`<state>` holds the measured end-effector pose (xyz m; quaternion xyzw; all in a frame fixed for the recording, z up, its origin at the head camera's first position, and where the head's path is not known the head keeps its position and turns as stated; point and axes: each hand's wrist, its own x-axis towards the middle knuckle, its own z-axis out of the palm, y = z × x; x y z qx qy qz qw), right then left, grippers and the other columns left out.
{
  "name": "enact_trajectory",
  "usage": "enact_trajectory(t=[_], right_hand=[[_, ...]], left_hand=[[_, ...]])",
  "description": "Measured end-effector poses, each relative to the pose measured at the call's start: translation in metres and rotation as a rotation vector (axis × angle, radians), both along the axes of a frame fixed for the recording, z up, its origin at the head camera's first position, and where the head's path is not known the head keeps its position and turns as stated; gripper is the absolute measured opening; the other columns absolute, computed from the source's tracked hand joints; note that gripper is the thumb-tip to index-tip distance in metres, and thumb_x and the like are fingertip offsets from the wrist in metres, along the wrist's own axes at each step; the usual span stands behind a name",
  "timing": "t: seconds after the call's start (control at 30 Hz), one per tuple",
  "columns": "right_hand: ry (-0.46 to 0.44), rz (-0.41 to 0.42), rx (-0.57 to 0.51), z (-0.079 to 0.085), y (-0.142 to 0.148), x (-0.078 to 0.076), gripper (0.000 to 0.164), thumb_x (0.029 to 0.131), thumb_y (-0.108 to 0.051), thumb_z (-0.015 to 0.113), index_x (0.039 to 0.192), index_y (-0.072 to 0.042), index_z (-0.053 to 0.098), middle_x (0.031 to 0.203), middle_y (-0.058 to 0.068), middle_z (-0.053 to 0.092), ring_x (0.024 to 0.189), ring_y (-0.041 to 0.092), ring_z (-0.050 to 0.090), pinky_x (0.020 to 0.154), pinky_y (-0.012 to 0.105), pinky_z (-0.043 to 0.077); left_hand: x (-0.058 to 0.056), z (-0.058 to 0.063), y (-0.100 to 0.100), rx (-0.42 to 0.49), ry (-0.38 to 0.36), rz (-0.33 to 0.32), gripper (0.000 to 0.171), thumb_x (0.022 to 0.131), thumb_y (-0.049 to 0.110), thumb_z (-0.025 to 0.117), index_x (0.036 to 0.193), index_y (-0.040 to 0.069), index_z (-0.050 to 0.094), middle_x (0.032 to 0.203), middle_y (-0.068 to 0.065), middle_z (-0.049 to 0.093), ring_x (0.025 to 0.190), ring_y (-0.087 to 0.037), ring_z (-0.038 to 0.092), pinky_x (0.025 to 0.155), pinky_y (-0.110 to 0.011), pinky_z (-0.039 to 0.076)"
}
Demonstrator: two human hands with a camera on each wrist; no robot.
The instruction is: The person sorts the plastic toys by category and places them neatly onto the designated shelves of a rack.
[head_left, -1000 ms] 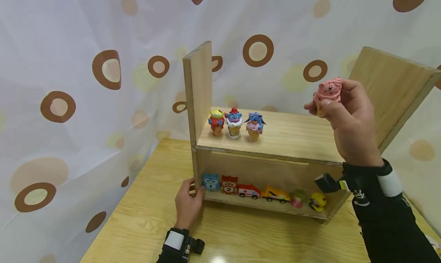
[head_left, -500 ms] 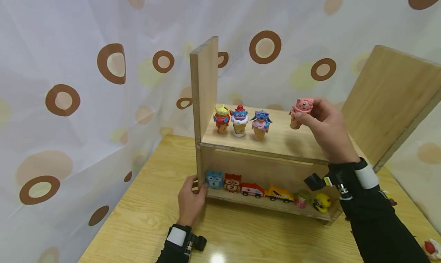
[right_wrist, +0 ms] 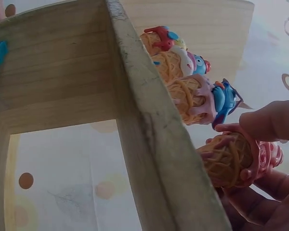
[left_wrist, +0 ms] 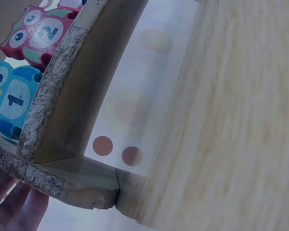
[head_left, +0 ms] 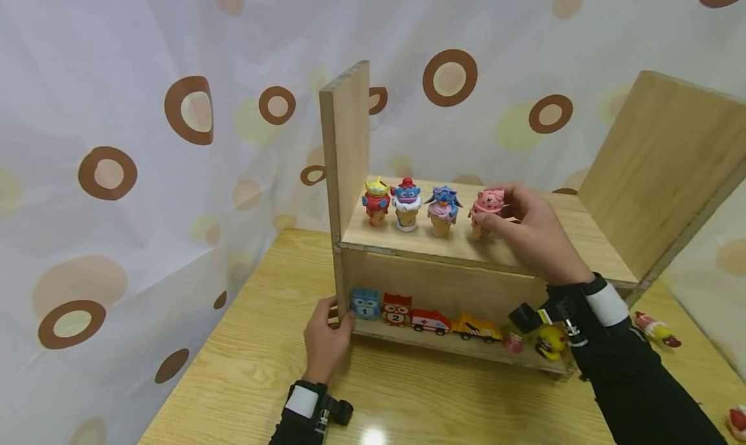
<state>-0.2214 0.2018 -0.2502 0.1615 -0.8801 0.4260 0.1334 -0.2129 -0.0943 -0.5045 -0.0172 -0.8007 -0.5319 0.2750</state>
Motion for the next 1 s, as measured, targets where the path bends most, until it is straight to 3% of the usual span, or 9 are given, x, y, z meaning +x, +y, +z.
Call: enact_trajectory(t=[0.27,0.6,1.0], right_hand=[[-0.052,0.017,0.020,-0.0029,-0.0004,-0.0027,0.045,0.098,-0.025,0.059,0.138,-0.008,0.047,0.117,0.008,0.060,0.095,0.008,0.054,0.071,0.020,0.045],[-0.058,0.027,0.032,-0.0047,0.0014,0.0023,0.042,0.097,-0.024,0.060,0.134,-0.007,0.049,0.114,0.008,0.058,0.093,0.009,0.054,0.073,0.019,0.046],[-0.066,0.038,0.054,-0.0065,0.0033,0.0029,0.049,0.098,-0.029,0.061,0.139,-0.008,0.045,0.122,0.011,0.056,0.098,0.012,0.054,0.077,0.017,0.045]], left_hand=[[-0.0010,0.0015,-0.0019,-0.005,0.006,-0.001,0.030,0.089,0.015,0.070,0.118,0.010,0.065,0.110,-0.009,0.071,0.092,-0.025,0.072,0.073,-0.037,0.061],[0.0025,-0.0021,0.0007,-0.005,-0.002,-0.005,0.030,0.089,0.015,0.070,0.119,0.010,0.065,0.110,-0.009,0.071,0.092,-0.025,0.072,0.072,-0.033,0.061],[0.0013,-0.0028,0.0005,-0.012,0.012,-0.004,0.031,0.089,0.013,0.070,0.119,0.009,0.065,0.112,-0.009,0.071,0.096,-0.026,0.071,0.074,-0.039,0.062]])
